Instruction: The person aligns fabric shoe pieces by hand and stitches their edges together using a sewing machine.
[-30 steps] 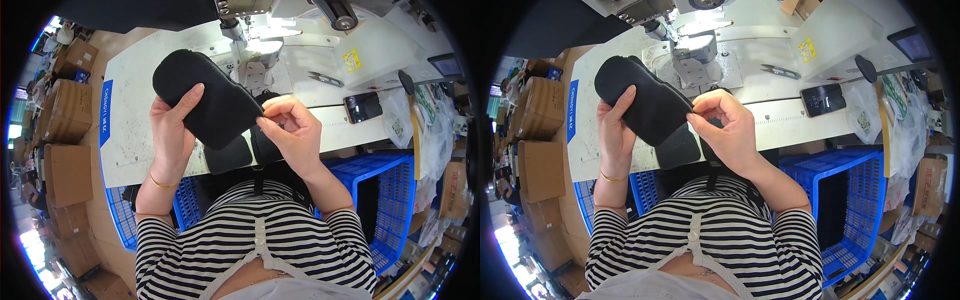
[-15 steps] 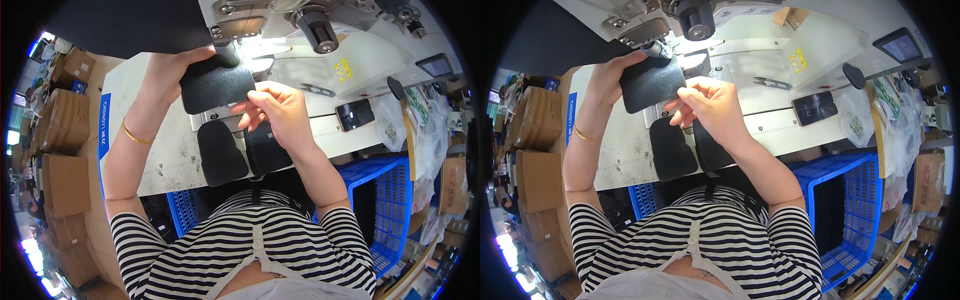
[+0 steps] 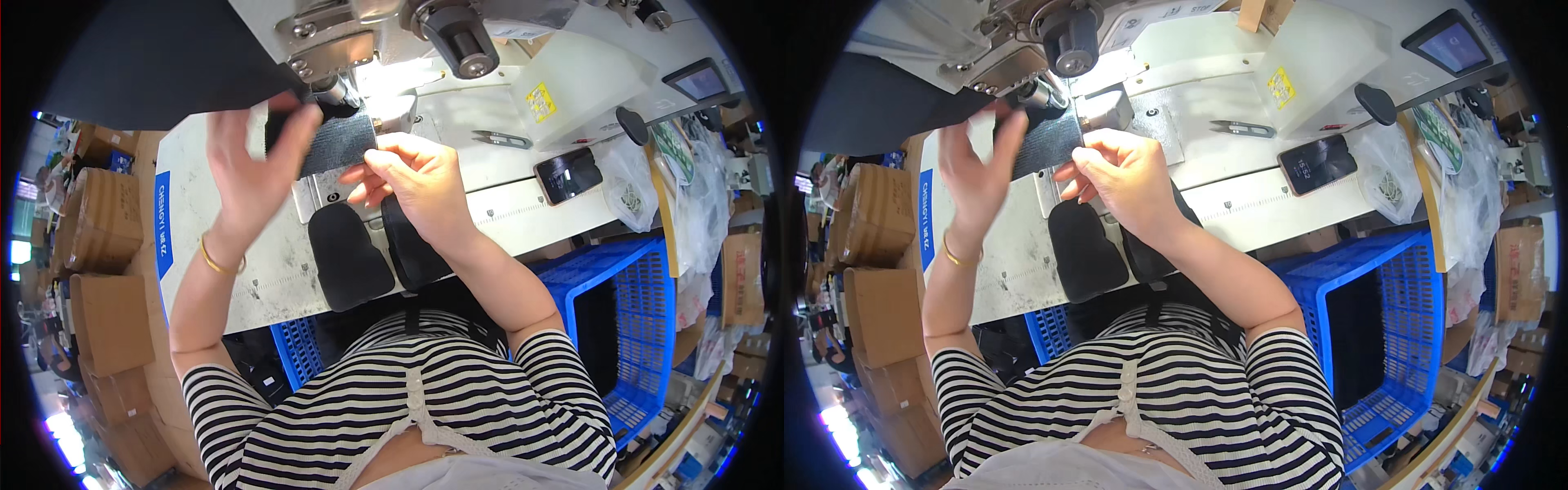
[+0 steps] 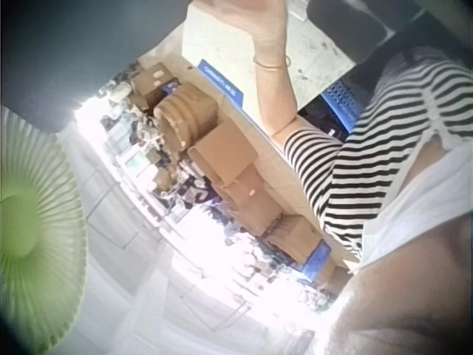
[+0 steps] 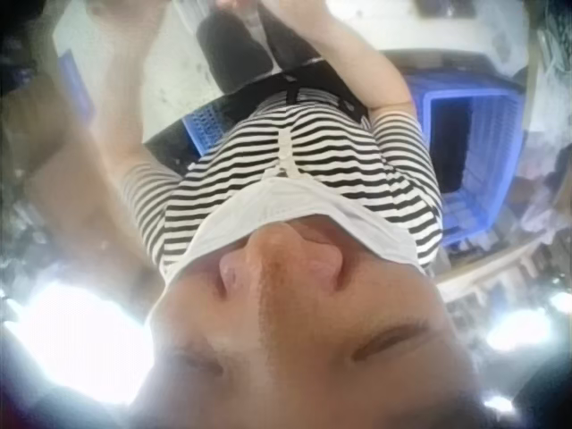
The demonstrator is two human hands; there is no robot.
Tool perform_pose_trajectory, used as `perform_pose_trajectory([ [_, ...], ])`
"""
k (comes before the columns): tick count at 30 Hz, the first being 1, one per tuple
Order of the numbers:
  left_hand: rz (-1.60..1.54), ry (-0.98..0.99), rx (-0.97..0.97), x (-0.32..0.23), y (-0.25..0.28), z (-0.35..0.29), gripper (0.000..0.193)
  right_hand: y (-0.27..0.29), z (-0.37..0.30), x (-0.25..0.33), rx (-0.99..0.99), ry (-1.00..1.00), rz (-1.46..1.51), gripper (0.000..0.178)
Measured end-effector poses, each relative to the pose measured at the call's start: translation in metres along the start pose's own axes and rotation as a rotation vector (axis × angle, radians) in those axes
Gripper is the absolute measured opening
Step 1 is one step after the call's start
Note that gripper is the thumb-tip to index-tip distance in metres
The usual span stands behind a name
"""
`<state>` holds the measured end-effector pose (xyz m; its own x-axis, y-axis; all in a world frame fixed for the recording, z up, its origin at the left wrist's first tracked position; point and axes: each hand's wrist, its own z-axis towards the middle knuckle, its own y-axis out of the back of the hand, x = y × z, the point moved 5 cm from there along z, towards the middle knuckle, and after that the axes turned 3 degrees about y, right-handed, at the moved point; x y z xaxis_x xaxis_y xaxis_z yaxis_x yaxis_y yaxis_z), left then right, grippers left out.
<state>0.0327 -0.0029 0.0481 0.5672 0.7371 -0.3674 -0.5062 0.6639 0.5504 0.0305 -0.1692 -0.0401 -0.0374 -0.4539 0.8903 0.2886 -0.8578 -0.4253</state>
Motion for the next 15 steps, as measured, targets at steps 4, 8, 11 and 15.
perform_pose_trajectory([
  [4, -0.188, -0.126, 0.222, -0.016, -0.004, -0.012, 0.037, -0.003, -0.007, 0.0, 0.028, 0.018, -0.073, 0.021],
  [8, -0.107, -0.337, 0.247, -0.016, -0.005, -0.019, 0.029, -0.011, -0.013, -0.005, 0.09, 0.041, 0.1, 0.03],
  [11, 0.145, -0.582, 0.153, -0.034, -0.008, -0.033, 0.033, -0.02, -0.02, -0.012, 0.137, 0.058, 0.215, 0.035],
  [15, 0.169, -0.594, 0.139, -0.039, -0.006, -0.033, 0.038, -0.028, -0.026, -0.007, 0.138, 0.042, 0.261, 0.039],
])
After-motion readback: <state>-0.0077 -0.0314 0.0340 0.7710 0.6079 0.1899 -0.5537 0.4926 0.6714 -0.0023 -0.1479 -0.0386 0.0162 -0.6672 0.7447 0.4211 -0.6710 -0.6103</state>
